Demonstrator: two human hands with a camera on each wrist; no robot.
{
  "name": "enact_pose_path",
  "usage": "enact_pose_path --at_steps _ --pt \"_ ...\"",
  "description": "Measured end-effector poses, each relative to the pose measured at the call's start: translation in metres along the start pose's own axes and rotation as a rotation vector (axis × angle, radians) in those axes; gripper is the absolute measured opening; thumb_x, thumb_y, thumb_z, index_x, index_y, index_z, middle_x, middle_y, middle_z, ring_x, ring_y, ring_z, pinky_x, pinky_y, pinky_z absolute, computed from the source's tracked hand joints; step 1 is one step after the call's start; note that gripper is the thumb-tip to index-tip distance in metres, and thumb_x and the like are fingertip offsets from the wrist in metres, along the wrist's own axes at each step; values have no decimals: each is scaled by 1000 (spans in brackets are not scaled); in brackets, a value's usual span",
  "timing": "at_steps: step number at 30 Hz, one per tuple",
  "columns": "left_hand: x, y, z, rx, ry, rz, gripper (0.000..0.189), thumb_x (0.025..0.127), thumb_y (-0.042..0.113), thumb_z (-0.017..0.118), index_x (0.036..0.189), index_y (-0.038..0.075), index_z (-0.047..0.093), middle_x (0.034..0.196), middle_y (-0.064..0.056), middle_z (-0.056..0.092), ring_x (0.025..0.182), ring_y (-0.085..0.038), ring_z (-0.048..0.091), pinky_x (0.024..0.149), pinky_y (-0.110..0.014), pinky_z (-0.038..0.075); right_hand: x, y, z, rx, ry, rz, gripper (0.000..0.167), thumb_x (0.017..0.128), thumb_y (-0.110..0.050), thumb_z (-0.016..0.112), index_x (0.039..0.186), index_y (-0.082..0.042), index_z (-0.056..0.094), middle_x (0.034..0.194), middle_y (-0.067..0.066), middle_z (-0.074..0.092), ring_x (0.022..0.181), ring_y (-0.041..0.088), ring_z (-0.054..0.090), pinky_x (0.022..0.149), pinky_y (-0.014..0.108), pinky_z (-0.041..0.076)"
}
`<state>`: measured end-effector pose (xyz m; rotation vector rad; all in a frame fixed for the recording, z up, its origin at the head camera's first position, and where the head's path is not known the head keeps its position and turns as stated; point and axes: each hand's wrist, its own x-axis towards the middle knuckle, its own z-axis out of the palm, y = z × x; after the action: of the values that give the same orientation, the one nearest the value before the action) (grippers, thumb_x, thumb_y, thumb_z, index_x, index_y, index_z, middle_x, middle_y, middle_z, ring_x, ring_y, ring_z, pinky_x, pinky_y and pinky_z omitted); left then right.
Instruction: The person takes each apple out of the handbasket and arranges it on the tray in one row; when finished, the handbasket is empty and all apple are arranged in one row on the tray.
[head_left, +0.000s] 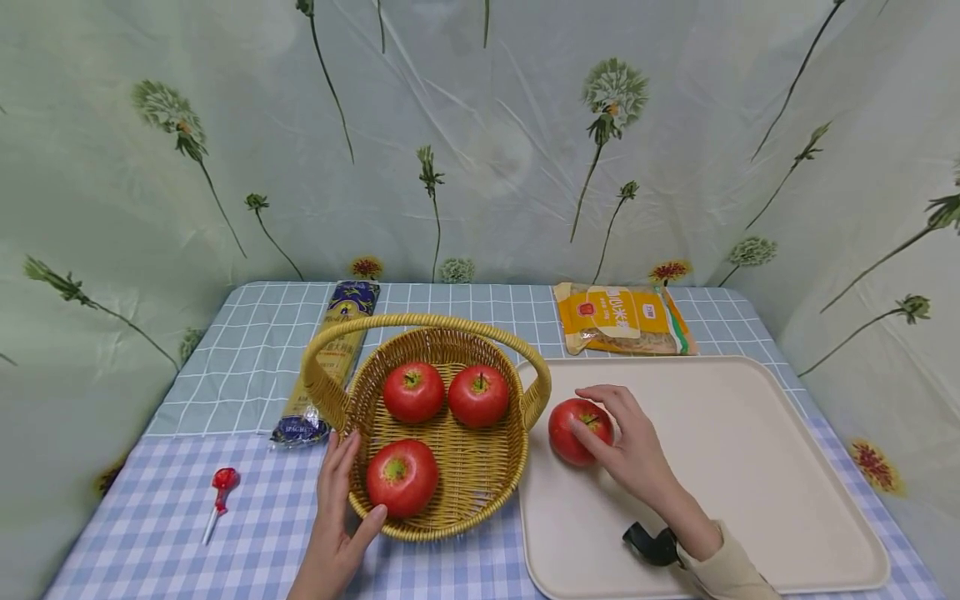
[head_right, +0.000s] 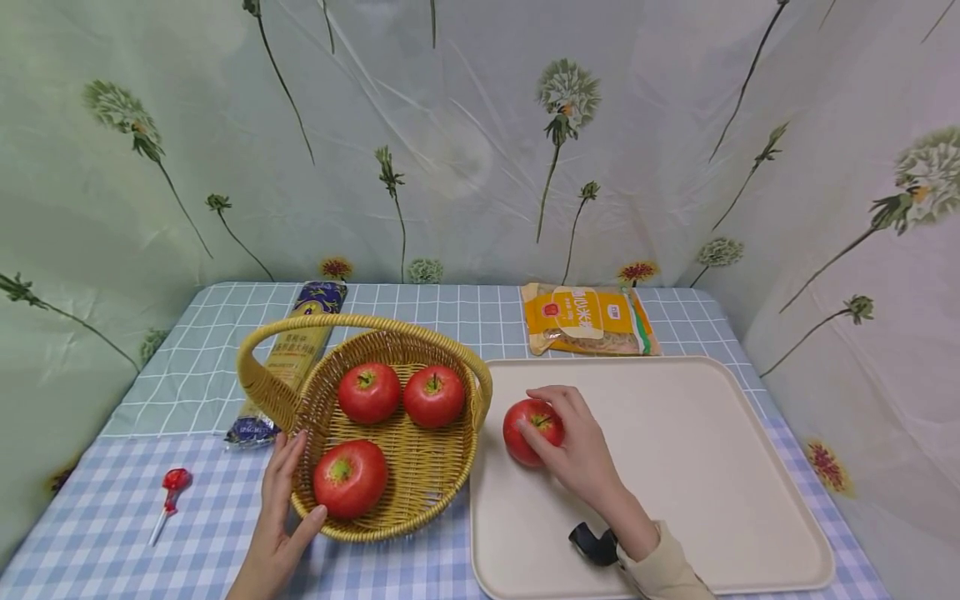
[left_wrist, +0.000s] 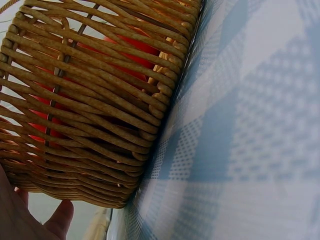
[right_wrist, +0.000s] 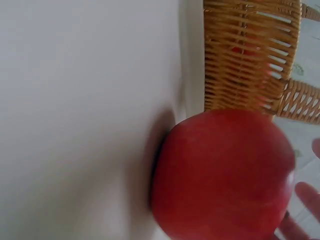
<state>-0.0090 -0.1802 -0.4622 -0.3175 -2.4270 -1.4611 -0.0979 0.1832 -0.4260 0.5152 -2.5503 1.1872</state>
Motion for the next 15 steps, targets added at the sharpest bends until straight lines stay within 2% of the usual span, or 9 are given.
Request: enact_pose_path --at_steps 3,6,11,15 --pt "0 -1 0 -7 -2 -3 81 82 3 65 151 5 21 154 -9 13 142 -31 -7 105 -56 5 -1 -7 -2 48 57 -65 36 79 -6 77 112 -11 64 113 -1 58 105 14 53 85 32 50" --pt "-1 -2 0 -9 -1 -4 81 82 2 65 151 6 21 154 -9 13 142 -30 -7 105 -57 5 -1 -18 -4 117 102 -136 34 76 4 75 107 -6 66 107 2 62 100 15 56 87 22 46" --pt "-1 -4 1 0 6 19 81 82 1 64 150 4 21 154 -11 13 141 -34 -6 106 -54 4 -2 -48 -6 193 173 -260 31 69 15 71 97 1 67 94 9 65 90 17 59 84 18 45" --pt "-1 -5 1 7 9 28 80 82 2 64 150 2 22 153 -12 14 141 -36 -6 106 -53 4 -2 -67 -5 246 188 -323 23 73 12 68 94 3 67 92 11 65 90 16 60 86 19 46"
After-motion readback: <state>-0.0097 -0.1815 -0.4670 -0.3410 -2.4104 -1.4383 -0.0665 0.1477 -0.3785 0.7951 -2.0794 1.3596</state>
